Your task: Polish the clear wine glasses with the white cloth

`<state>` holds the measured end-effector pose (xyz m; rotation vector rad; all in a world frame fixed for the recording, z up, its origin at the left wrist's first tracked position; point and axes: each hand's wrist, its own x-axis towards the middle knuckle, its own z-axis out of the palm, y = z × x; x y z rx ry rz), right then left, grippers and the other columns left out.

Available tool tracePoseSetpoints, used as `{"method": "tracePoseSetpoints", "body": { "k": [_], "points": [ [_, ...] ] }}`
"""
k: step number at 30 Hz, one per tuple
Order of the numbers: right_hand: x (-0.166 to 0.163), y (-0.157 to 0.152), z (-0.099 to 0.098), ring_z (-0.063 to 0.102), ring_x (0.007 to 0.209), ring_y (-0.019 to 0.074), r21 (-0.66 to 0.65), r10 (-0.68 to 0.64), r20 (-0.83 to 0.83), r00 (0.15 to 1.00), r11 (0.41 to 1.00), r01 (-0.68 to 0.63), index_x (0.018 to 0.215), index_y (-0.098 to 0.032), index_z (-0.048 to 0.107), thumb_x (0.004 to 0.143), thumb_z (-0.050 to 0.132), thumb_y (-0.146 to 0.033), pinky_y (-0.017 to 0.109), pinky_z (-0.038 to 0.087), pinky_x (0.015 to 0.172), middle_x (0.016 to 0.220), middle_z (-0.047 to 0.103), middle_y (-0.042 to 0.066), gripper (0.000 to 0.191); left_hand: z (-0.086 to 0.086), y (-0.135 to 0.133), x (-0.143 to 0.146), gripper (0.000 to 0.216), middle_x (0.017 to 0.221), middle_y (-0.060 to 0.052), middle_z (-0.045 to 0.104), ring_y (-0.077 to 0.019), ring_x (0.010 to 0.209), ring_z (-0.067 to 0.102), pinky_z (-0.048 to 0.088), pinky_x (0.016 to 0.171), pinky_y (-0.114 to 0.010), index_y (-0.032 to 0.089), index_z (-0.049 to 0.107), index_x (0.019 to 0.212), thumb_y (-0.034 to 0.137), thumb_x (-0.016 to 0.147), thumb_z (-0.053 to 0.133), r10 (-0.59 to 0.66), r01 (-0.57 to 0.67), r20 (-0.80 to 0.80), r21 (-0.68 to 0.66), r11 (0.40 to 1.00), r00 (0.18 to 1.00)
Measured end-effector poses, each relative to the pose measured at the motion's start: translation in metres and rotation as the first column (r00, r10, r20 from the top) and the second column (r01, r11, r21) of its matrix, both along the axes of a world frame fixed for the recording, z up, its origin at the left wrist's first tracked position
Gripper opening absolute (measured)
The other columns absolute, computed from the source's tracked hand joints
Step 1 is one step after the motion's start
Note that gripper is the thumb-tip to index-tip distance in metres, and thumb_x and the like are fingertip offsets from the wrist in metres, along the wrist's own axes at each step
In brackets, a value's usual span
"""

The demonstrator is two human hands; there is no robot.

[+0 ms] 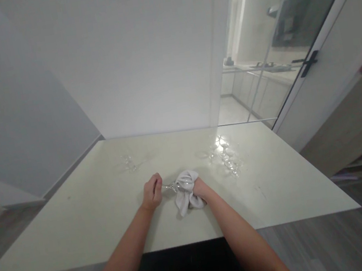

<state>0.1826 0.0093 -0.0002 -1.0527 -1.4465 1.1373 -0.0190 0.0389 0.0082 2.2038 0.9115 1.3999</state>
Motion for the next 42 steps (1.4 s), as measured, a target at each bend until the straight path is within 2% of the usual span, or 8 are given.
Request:
{"method": "tracePoseSetpoints", "body": {
  "k": [5, 9, 18, 21, 25, 28, 35, 42],
  "points": [
    [-0.002, 0.003, -0.005, 0.067, 0.081, 0.0213, -0.092, 0.024, 0.009, 1.0, 0.996, -0.023, 0.078, -0.018, 0.07, 0.064, 0.072, -0.046, 0.037, 0.053, 0.082, 0.084, 0.073, 0.006, 0.032, -0.001, -0.001, 0.001, 0.019, 0.064, 0.001, 0.039, -0.0143, 0.058, 0.041, 0.032, 0.056, -0.028, 0.021, 0.039, 0.075, 0.028, 0.092, 0.034, 0.014, -0.013, -0.018, 0.02, 1.0, 1.0],
    [-0.005, 0.004, -0.007, 0.067, 0.08, 0.0206, -0.052, -0.009, 0.044, 0.999, 0.999, 0.011, 0.074, -0.019, 0.07, 0.063, 0.073, -0.046, 0.036, 0.052, 0.082, 0.082, 0.073, 0.005, 0.03, -0.003, -0.003, -0.001, 0.021, 0.064, 0.0, 0.038, -0.0151, 0.058, 0.041, 0.033, 0.056, -0.029, 0.022, 0.038, 0.075, 0.032, 0.093, 0.032, 0.027, -0.025, -0.023, 0.054, 0.998, 0.999],
    [-0.005, 0.005, -0.008, 0.067, 0.08, 0.0221, -0.04, 0.055, 0.038, 0.998, 0.998, -0.054, 0.072, -0.02, 0.07, 0.063, 0.073, -0.048, 0.038, 0.053, 0.083, 0.082, 0.073, 0.006, 0.029, -0.007, -0.002, -0.003, 0.02, 0.064, -0.001, 0.039, -0.0156, 0.058, 0.041, 0.033, 0.056, -0.03, 0.021, 0.039, 0.075, 0.031, 0.092, 0.034, 0.019, -0.019, 0.0, 0.103, 0.995, 1.0],
    [-0.006, 0.005, -0.005, 0.067, 0.085, 0.0223, -0.003, 0.051, 0.068, 0.996, 0.999, -0.051, 0.071, -0.021, 0.07, 0.065, 0.072, -0.048, 0.038, 0.05, 0.09, 0.083, 0.073, 0.005, 0.027, -0.005, -0.002, -0.003, 0.02, 0.065, 0.0, 0.039, -0.0149, 0.057, 0.04, 0.033, 0.056, -0.029, 0.021, 0.04, 0.075, 0.03, 0.092, 0.035, 0.017, -0.019, 0.021, 0.068, 0.998, 1.0],
    [-0.003, 0.004, -0.005, 0.065, 0.095, 0.0229, 0.006, -0.006, 0.073, 0.997, 1.0, 0.005, 0.085, -0.02, 0.071, 0.071, 0.068, -0.045, 0.039, 0.047, 0.094, 0.096, 0.073, 0.006, 0.029, -0.003, 0.002, -0.002, 0.024, 0.064, 0.001, 0.038, -0.014, 0.057, 0.039, 0.033, 0.056, -0.028, 0.021, 0.04, 0.074, 0.034, 0.093, 0.035, 0.044, -0.039, 0.064, -0.07, 0.997, 0.997],
    [0.001, 0.006, -0.009, 0.064, 0.098, 0.0225, 0.028, 0.035, 0.081, 0.996, 0.999, -0.037, 0.085, -0.02, 0.071, 0.072, 0.067, -0.044, 0.04, 0.043, 0.1, 0.098, 0.072, 0.007, 0.028, -0.001, 0.007, 0.002, 0.027, 0.063, 0.001, 0.038, -0.0132, 0.057, 0.038, 0.032, 0.056, -0.027, 0.02, 0.041, 0.073, 0.036, 0.093, 0.036, 0.065, -0.047, 0.117, -0.156, 0.987, 0.991],
    [0.0, 0.003, -0.006, 0.064, 0.091, 0.021, -0.132, 0.176, -0.108, 0.978, 0.973, -0.19, 0.084, -0.019, 0.069, 0.064, 0.075, -0.042, 0.038, 0.048, 0.092, 0.09, 0.072, 0.005, 0.03, -0.004, 0.009, 0.004, 0.031, 0.061, 0.002, 0.039, -0.0122, 0.057, 0.038, 0.031, 0.056, -0.025, 0.019, 0.041, 0.07, 0.039, 0.094, 0.036, 0.057, -0.017, 0.168, -0.229, 0.973, 0.984],
    [-0.003, 0.005, -0.014, 0.063, 0.09, 0.0224, -0.279, -0.055, -0.344, 0.937, 0.959, -0.046, 0.084, -0.02, 0.067, 0.065, 0.072, -0.044, 0.036, 0.047, 0.086, 0.086, 0.07, 0.004, 0.031, -0.003, 0.005, 0.004, 0.026, 0.062, 0.003, 0.039, -0.0119, 0.056, 0.038, 0.03, 0.056, -0.025, 0.019, 0.044, 0.072, 0.036, 0.091, 0.041, 0.031, 0.005, 0.148, -0.239, 0.971, 0.989]
  ]
}}
